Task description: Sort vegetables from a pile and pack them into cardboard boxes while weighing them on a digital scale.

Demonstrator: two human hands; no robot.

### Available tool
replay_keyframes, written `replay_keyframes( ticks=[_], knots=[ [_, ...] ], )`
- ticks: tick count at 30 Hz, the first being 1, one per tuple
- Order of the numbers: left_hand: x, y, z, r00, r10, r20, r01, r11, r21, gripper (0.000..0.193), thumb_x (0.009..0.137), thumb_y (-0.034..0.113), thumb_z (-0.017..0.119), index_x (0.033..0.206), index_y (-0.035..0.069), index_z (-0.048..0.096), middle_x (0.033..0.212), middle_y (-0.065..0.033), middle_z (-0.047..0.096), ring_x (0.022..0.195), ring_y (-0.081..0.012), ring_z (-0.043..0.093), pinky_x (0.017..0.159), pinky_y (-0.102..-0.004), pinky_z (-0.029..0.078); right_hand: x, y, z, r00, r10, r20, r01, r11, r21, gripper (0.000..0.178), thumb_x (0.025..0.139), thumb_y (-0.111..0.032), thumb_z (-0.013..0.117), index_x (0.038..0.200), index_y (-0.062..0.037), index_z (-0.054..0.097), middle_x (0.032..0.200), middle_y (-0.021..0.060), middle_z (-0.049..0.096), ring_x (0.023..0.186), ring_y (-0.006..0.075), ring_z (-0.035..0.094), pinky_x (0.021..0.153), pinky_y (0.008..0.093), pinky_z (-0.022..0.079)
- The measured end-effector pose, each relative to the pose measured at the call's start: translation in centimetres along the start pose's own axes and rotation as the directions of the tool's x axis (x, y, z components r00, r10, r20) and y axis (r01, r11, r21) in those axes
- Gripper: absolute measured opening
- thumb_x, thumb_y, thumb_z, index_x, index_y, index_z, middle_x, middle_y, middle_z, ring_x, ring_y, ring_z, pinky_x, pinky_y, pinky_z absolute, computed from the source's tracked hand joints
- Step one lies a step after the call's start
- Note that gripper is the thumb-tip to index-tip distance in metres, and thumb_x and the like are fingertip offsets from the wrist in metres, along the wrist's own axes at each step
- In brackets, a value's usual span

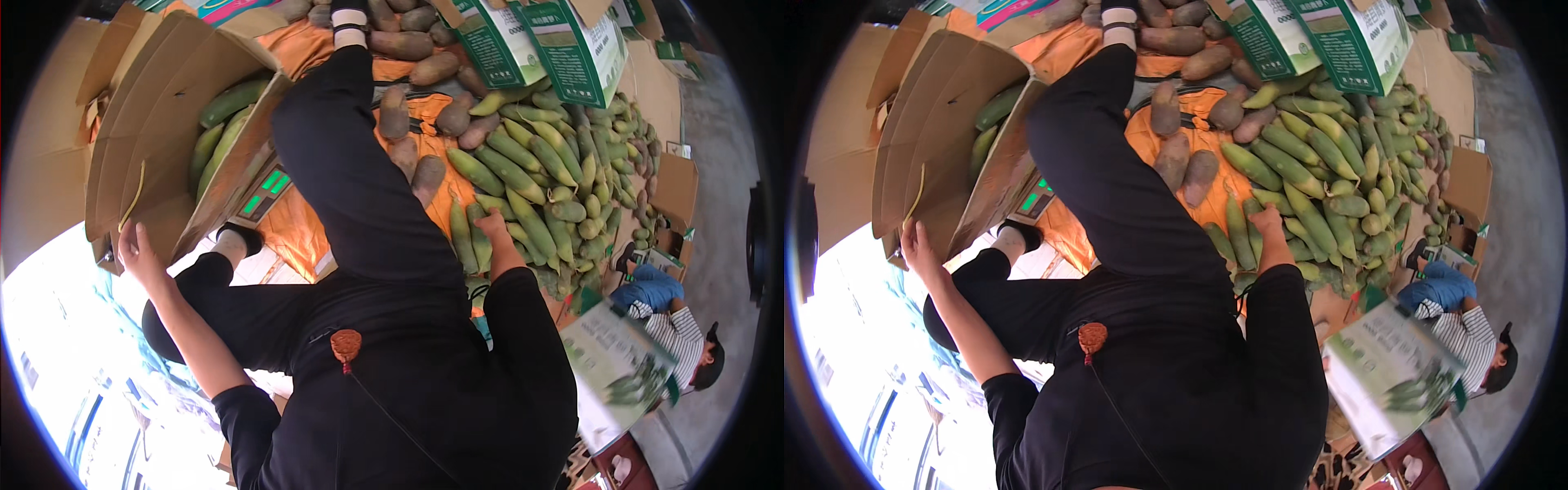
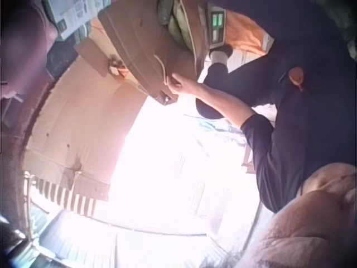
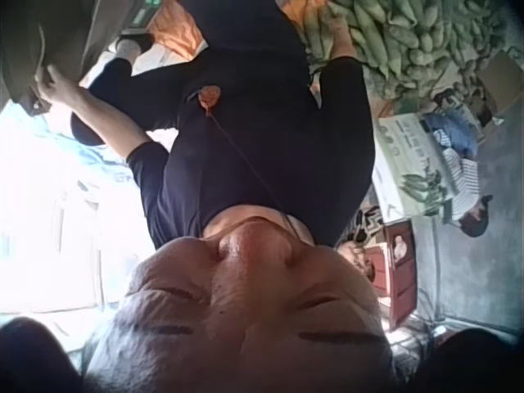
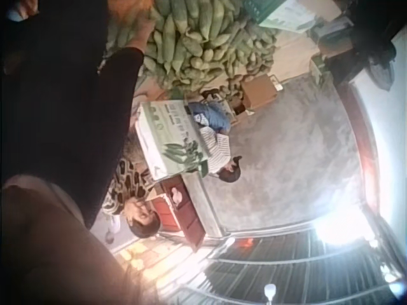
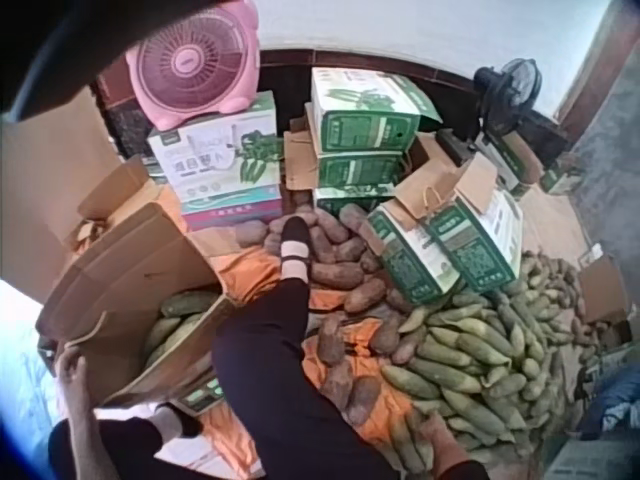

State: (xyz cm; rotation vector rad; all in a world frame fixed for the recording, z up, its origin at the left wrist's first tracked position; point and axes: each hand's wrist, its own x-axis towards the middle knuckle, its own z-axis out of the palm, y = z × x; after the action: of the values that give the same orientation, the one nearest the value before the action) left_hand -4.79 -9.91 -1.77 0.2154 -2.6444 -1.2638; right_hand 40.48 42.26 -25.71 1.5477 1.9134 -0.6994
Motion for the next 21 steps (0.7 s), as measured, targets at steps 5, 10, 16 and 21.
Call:
replay_keyframes(
  ticks=[5, 10, 16, 21],
  knots=[
    [-0.6, 1.0, 1.4, 1.0, -0.013, 0.012, 0.012, 0.996, 0.086, 0.035, 0.088, 0.021, 0.065, 0.119, 0.006, 0.061, 0.128, -0.0127, 0.047, 0.116, -0.0243, 0.05, 0.1, -0.0366, 0.041, -1.3, -0.2, -0.3, 0.995, 0.093, 0.044, -0.094, 0.995, 0.021, 0.084, 0.063, -0.031, 0.081, 0.131, 0.0003, 0.044, 0.133, 0.0235, 0.047, 0.123, 0.0356, 0.047, 0.101, 0.0395, 0.041],
    [-1.3, 2.4, 0.8, 0.999, 0.01, -0.034, 0.0, 0.965, 0.262, 0.034, 0.086, 0.022, 0.066, 0.118, 0.009, 0.062, 0.128, -0.013, 0.048, 0.118, -0.0258, 0.047, 0.102, -0.038, 0.037, -1.4, -1.9, 0.3, 0.999, 0.044, 0.001, -0.043, 0.989, -0.14, 0.087, 0.058, -0.027, 0.084, 0.131, -0.0003, 0.043, 0.125, 0.0227, 0.052, 0.118, 0.0356, 0.05, 0.099, 0.0395, 0.042],
    [-0.8, 0.4, 1.4, 0.981, 0.194, 0.024, -0.189, 0.908, 0.373, 0.031, 0.083, 0.018, 0.069, 0.112, 0.008, 0.064, 0.123, -0.0139, 0.053, 0.12, -0.0281, 0.044, 0.105, -0.04, 0.033, -1.5, -0.7, 2.4, 0.985, 0.142, -0.099, -0.133, 0.987, 0.092, 0.065, 0.064, -0.022, 0.08, 0.117, -0.0056, 0.046, 0.12, 0.0202, 0.056, 0.111, 0.0366, 0.054, 0.094, 0.0437, 0.046],
    [-1.8, 2.2, 2.2, 0.987, 0.154, -0.051, -0.127, 0.93, 0.344, 0.039, 0.081, 0.016, 0.07, 0.117, 0.007, 0.06, 0.128, -0.0141, 0.047, 0.124, -0.0283, 0.041, 0.106, -0.0393, 0.032, -4.0, -2.4, 1.0, 0.971, -0.131, -0.198, 0.112, 0.988, -0.104, 0.064, 0.061, -0.016, 0.081, 0.116, -0.0041, 0.05, 0.115, 0.0201, 0.058, 0.112, 0.0393, 0.053, 0.095, 0.0407, 0.044]
  ],
)
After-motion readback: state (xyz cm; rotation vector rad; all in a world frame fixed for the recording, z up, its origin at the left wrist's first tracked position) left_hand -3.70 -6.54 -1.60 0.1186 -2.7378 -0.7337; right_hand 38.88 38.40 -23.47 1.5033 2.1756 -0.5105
